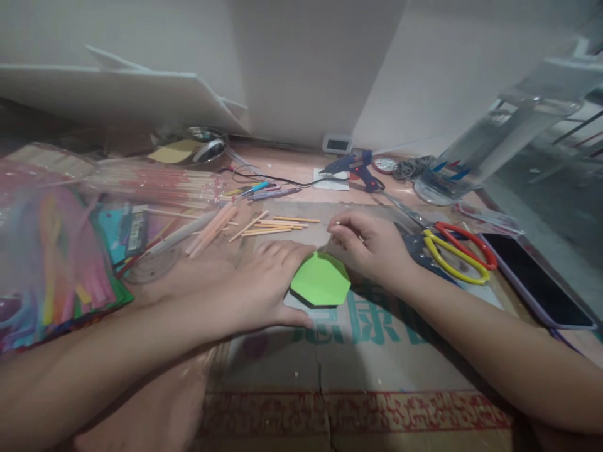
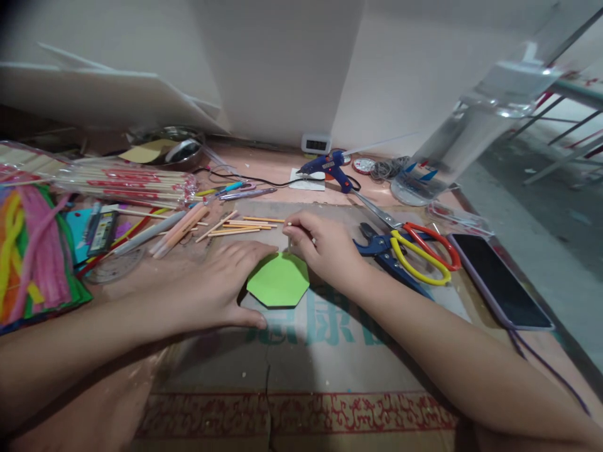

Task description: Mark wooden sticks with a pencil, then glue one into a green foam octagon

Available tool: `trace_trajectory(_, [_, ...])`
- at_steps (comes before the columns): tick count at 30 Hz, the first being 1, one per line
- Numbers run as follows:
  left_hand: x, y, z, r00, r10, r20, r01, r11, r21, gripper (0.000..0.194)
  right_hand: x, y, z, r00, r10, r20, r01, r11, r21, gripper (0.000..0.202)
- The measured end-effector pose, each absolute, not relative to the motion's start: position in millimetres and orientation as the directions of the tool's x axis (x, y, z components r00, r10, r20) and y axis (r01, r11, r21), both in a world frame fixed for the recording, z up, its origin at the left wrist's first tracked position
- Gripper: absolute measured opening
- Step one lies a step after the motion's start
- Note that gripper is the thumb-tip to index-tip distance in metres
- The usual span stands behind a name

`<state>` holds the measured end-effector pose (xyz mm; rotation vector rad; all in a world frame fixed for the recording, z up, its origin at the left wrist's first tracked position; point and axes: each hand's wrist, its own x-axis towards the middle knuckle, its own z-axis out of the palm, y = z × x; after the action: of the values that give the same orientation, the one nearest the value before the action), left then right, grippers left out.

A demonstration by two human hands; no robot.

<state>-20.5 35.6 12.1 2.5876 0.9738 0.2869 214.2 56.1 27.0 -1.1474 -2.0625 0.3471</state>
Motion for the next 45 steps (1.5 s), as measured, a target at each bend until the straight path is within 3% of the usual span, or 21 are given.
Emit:
trace_trajectory(2, [-22.7, 39.3, 17.9, 0.731, 0.682, 0.013, 0.611, -0.663, 0.431, 0.102, 214.1, 54.2, 26.1, -0.342, 0.809, 0.479, 0.626, 0.576, -0.526, 0.016])
trace_trajectory(6, [-21.6, 38.2, 23.9, 0.688, 0.724, 0.048, 0.633, -0.632, 0.447, 0.088, 214.8, 48.9, 28.4, -0.359, 0.778, 0.516, 0.630, 0.610, -0.481, 0.016])
trace_trajectory(10, [-18.1, 26.8, 17.3, 0.756, 0.615, 0.224, 0.569, -0.786, 0.242, 0.080, 216.2, 46.1, 30.8, -0.353, 0.743, 0.569, 0.622, 0.641, -0.450, 0.014])
trace_trajectory(13, [-16.2, 18.3, 9.7, 0.823, 0.505, 0.258, 0.494, -0.862, 0.114, 0.058, 216.9, 45.8, 29.4, -0.359, 0.722, 0.591, 0.595, 0.665, -0.451, 0.012])
trace_trajectory(17, [-14.1, 12.7, 2.9, 0.844, 0.485, 0.228, 0.449, -0.872, 0.194, 0.041, 218.5, 44.5, 30.4, -0.308, 0.718, 0.624, 0.589, 0.659, -0.468, 0.012])
trace_trajectory(21, [-11.6, 11.2, 1.4, 0.828, 0.515, 0.219, 0.463, -0.851, 0.248, 0.036, 220.8, 43.2, 34.7, -0.196, 0.760, 0.619, 0.545, 0.610, -0.575, 0.014])
trace_trajectory(27, [-10.5, 11.7, 1.4, 0.825, 0.533, 0.187, 0.461, -0.827, 0.322, 0.015, 218.5, 46.8, 28.0, -0.275, 0.782, 0.559, 0.576, 0.599, -0.555, 0.014])
trace_trajectory(39, [-9.8, 10.3, 1.0, 0.823, 0.549, 0.146, 0.491, -0.816, 0.305, 0.021, 215.2, 47.2, 29.8, -0.378, 0.748, 0.545, 0.642, 0.636, -0.428, 0.014])
trace_trajectory(45, [-9.6, 10.2, 1.9, 0.830, 0.539, 0.142, 0.487, -0.825, 0.286, 0.020, 214.5, 46.2, 33.5, -0.350, 0.756, 0.553, 0.659, 0.618, -0.429, 0.014])
